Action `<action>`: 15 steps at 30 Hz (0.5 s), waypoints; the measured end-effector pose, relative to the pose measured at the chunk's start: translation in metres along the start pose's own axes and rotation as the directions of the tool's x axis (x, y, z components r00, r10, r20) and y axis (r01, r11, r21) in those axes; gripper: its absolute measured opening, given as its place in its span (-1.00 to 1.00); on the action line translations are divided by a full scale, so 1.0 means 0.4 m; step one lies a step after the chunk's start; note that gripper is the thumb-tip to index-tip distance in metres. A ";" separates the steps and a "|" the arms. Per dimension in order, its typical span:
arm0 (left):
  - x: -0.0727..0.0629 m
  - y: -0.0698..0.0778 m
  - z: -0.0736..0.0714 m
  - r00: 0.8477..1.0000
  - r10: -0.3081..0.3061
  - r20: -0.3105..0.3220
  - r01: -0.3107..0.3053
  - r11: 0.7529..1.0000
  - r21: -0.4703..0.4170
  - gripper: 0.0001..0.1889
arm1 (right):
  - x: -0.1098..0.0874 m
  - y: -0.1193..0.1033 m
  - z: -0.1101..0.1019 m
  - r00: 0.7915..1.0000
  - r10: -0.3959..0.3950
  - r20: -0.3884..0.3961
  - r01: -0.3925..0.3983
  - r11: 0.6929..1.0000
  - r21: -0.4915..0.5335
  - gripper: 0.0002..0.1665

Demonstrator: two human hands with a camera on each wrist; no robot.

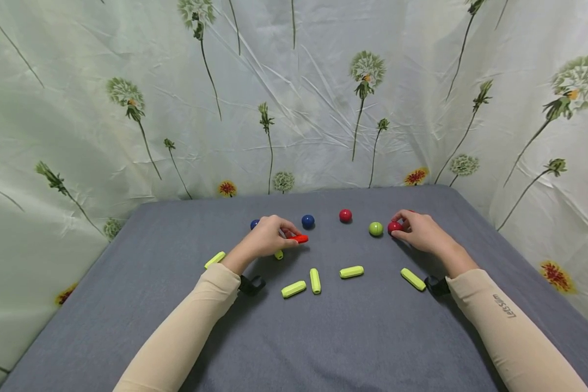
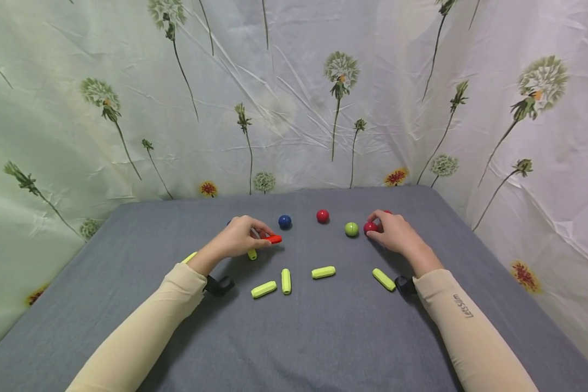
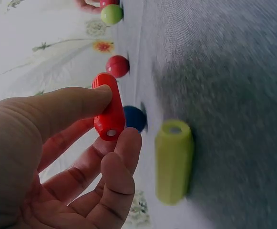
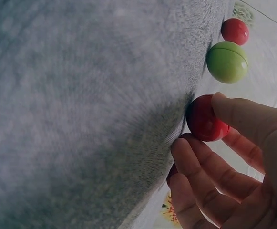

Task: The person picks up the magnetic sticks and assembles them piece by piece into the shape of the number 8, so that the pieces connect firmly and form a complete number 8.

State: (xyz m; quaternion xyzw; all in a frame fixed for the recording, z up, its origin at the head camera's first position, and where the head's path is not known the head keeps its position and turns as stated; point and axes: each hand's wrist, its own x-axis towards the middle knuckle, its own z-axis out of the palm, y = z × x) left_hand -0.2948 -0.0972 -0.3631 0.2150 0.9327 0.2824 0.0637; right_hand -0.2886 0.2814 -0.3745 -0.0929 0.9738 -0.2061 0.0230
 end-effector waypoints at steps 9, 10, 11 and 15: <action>0.032 0.032 0.026 0.998 0.057 0.033 -0.059 0.997 0.052 -0.83 | -0.010 0.005 -0.005 1.000 -0.019 -0.010 0.019 1.000 0.015 -0.57; 0.036 0.034 0.029 0.998 0.057 0.033 -0.058 0.997 0.058 -0.83 | -0.012 0.006 -0.007 1.000 -0.021 -0.016 0.022 1.000 0.013 -0.57; 0.040 0.036 0.031 0.998 0.057 0.034 -0.059 0.996 0.065 -0.84 | -0.014 0.007 -0.010 1.000 -0.022 -0.020 0.023 1.000 0.013 -0.57; 0.054 0.041 0.042 0.997 0.062 0.035 -0.065 0.994 0.089 -0.85 | -0.022 0.010 -0.020 0.999 -0.026 -0.023 0.027 1.000 0.016 -0.56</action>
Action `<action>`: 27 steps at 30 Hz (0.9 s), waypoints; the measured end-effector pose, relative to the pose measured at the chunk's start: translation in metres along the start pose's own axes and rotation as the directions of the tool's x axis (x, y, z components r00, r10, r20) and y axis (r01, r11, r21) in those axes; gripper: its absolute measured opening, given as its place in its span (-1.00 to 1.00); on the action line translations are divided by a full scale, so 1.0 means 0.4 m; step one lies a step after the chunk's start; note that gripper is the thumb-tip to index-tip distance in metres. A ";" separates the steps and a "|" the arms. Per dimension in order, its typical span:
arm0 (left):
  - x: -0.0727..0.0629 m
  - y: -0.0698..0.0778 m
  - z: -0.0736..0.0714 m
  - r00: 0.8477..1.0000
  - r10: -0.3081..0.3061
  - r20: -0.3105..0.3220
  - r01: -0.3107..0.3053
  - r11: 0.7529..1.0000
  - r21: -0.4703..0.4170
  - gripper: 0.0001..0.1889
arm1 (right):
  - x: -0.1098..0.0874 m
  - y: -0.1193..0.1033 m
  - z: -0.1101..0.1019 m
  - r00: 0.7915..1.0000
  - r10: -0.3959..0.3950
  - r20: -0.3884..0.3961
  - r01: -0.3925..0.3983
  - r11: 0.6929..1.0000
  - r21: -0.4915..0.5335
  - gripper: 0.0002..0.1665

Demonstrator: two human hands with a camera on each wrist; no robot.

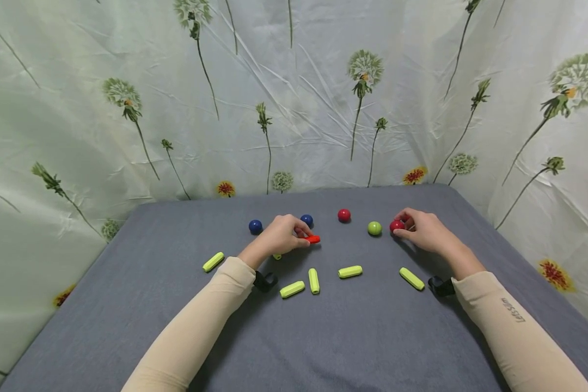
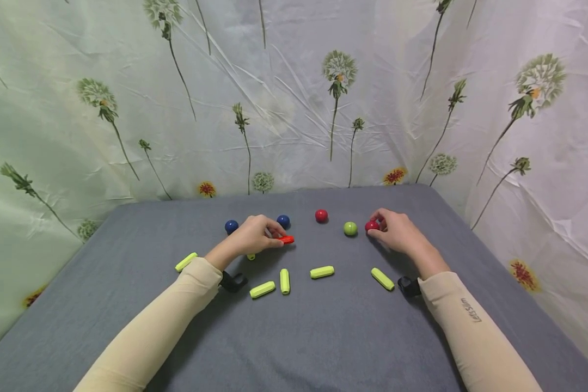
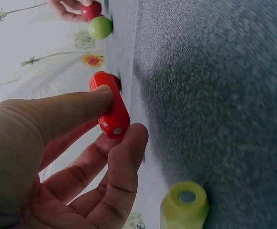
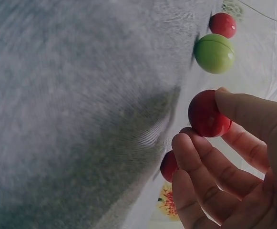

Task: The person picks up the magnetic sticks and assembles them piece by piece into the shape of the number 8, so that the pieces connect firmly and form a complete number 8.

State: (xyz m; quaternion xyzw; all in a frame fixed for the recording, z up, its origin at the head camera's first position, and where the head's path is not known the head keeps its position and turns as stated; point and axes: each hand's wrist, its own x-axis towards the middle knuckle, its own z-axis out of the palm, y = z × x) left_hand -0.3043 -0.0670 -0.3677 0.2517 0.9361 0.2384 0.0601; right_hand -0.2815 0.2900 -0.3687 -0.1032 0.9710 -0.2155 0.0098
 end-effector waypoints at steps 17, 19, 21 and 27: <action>0.038 0.028 0.025 0.999 0.009 0.044 -0.011 0.999 0.032 -0.86 | -0.023 -0.068 -0.012 1.000 -0.028 -0.005 0.029 0.999 0.035 -0.57; 0.039 0.031 0.027 0.999 0.013 0.044 -0.014 0.999 0.030 -0.86 | -0.024 -0.083 -0.011 0.999 -0.034 0.002 0.034 0.998 0.047 -0.57; 0.041 0.035 0.028 0.999 0.015 0.041 -0.016 0.999 0.029 -0.86 | -0.025 -0.098 -0.009 0.999 -0.046 0.007 0.045 0.997 0.060 -0.58; 0.044 0.046 0.031 0.999 0.021 0.036 -0.022 0.999 0.033 -0.85 | -0.022 -0.131 0.007 0.996 -0.085 0.034 0.081 0.992 0.097 -0.59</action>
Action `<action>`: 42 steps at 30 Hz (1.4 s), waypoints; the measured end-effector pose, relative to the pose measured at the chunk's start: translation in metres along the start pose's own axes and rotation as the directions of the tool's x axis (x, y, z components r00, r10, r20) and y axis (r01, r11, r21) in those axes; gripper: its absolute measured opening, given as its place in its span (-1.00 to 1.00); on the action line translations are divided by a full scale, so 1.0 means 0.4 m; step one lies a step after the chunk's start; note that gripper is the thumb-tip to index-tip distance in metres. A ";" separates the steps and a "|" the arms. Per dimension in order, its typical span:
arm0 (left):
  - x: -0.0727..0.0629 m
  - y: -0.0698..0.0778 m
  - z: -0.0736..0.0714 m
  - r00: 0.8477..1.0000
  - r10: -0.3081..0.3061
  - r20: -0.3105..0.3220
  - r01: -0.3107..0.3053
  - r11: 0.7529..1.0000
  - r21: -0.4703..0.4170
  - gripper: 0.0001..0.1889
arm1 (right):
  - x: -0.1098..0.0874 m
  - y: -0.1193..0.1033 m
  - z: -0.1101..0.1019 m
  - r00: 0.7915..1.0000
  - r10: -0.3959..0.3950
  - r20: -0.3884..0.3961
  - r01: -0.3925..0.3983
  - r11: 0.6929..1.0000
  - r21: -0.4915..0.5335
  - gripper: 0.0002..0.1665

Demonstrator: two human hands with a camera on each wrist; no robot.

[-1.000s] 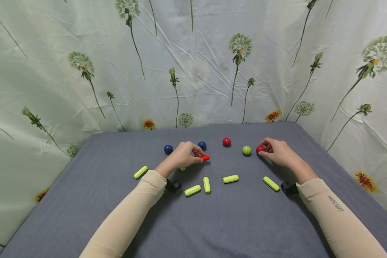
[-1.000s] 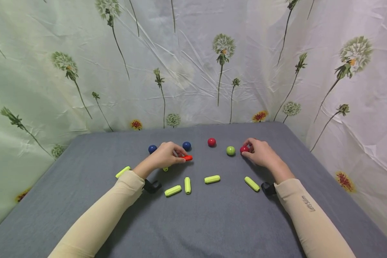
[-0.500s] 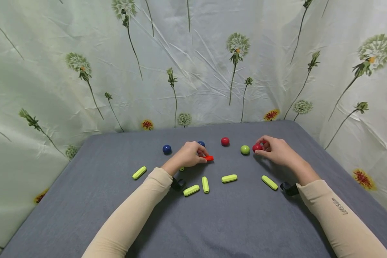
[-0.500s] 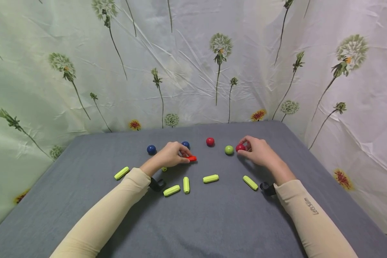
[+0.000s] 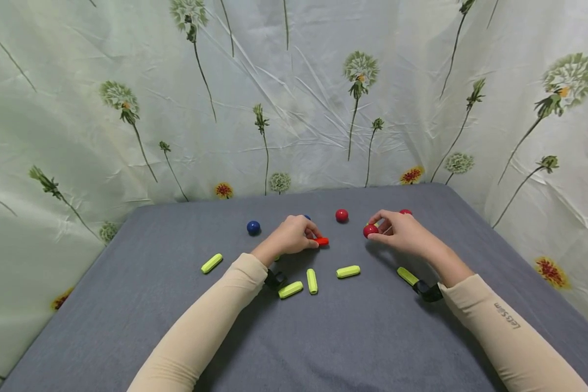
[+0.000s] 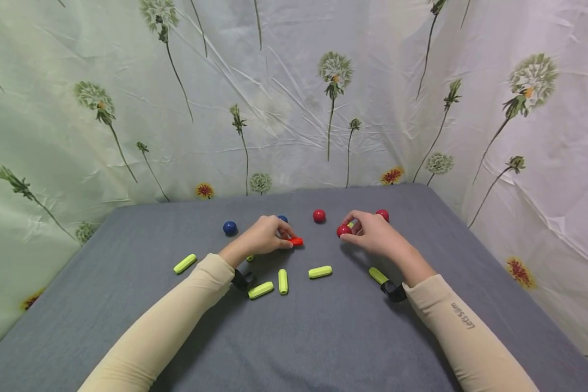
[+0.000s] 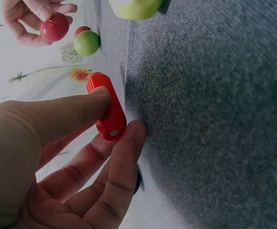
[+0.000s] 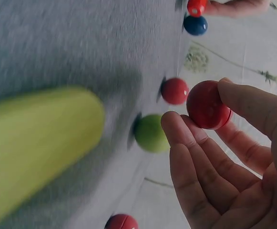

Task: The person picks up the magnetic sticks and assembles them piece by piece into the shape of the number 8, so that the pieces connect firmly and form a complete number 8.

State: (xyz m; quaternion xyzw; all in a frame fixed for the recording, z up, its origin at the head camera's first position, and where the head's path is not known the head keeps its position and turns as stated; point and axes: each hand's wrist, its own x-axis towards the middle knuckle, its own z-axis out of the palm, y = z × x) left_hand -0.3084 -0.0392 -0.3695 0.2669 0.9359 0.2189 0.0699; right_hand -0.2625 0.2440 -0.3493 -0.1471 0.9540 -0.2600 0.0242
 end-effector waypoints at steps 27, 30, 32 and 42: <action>0.021 0.023 0.019 1.000 0.023 -0.007 -0.023 1.000 0.022 -0.87 | 0.055 -0.066 0.084 0.992 -0.024 0.127 0.031 0.998 -0.056 -0.61; 0.022 0.025 0.019 1.000 0.024 -0.002 -0.024 0.999 0.021 -0.86 | 0.058 -0.071 0.089 0.991 -0.016 0.130 0.025 0.998 -0.062 -0.60; 0.023 0.027 0.020 1.000 0.023 0.004 -0.023 1.000 0.018 -0.86 | 0.060 -0.074 0.091 0.992 -0.012 0.128 0.022 0.997 -0.071 -0.60; 0.026 0.035 0.021 1.000 0.009 0.026 -0.010 1.000 0.012 -0.88 | 0.059 -0.079 0.090 0.992 -0.029 0.122 0.039 0.996 -0.077 -0.62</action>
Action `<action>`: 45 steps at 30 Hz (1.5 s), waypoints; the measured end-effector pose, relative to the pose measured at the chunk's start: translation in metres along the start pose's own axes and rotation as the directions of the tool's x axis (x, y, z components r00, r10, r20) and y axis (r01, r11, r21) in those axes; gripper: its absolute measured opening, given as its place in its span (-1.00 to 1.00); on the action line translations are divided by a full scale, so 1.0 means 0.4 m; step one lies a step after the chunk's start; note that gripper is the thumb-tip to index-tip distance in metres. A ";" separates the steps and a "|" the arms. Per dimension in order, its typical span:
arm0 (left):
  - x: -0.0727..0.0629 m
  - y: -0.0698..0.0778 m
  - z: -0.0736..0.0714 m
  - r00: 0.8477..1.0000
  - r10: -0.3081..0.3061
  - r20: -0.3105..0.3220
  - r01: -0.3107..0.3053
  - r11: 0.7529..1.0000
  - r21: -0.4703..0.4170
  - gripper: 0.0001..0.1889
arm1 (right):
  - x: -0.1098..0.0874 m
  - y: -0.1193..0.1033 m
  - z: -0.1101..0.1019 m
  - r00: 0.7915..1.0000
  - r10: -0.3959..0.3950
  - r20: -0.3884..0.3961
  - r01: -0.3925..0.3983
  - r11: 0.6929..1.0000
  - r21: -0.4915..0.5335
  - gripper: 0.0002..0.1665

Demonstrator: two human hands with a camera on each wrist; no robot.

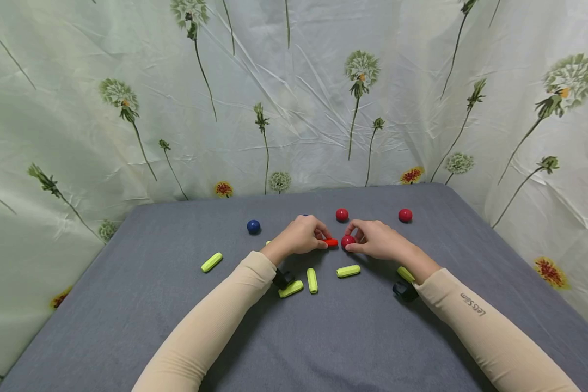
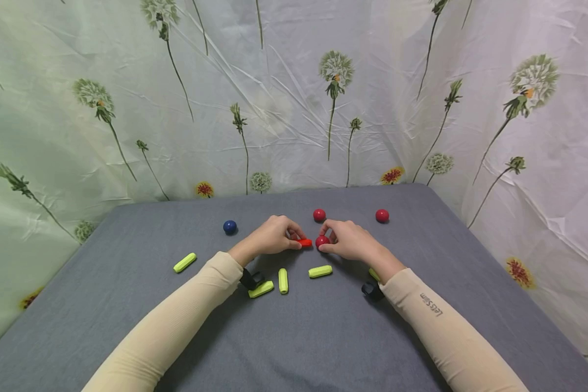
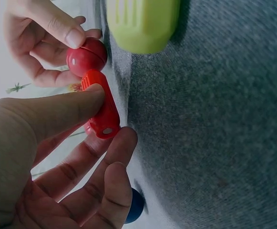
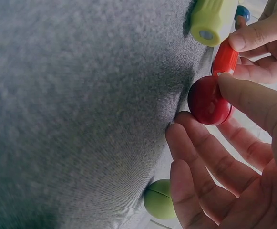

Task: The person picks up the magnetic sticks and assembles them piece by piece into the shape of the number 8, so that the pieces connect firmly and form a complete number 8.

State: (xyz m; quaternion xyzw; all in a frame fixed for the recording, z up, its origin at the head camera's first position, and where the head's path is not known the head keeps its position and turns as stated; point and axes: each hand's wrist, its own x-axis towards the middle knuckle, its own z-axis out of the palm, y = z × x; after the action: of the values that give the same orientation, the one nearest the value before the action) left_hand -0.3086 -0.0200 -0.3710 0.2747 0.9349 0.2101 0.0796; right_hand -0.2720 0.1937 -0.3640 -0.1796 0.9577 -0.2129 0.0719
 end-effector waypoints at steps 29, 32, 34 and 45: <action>0.003 0.009 0.001 1.000 -0.009 0.007 0.009 1.000 -0.009 -0.85 | 0.010 0.001 0.005 1.000 0.026 0.004 -0.026 0.999 -0.020 -0.60; 0.004 0.010 0.002 1.000 -0.004 0.010 0.004 1.000 -0.007 -0.85 | 0.010 -0.001 0.003 1.000 0.011 0.008 -0.011 1.000 -0.022 -0.59; 0.004 0.010 0.003 1.000 0.002 0.011 -0.002 1.000 -0.004 -0.85 | 0.011 -0.003 0.004 1.000 0.011 0.009 -0.011 1.000 -0.024 -0.60; 0.003 0.009 0.005 1.000 0.012 0.007 -0.012 1.000 0.001 -0.86 | 0.010 -0.001 0.006 1.000 0.010 0.006 -0.010 1.000 -0.010 -0.60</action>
State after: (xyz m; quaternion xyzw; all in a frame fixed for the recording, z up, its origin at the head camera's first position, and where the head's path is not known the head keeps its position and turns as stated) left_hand -0.3074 -0.0157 -0.3711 0.2811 0.9331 0.2090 0.0815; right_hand -0.2751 0.1908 -0.3662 -0.1760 0.9594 -0.2073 0.0751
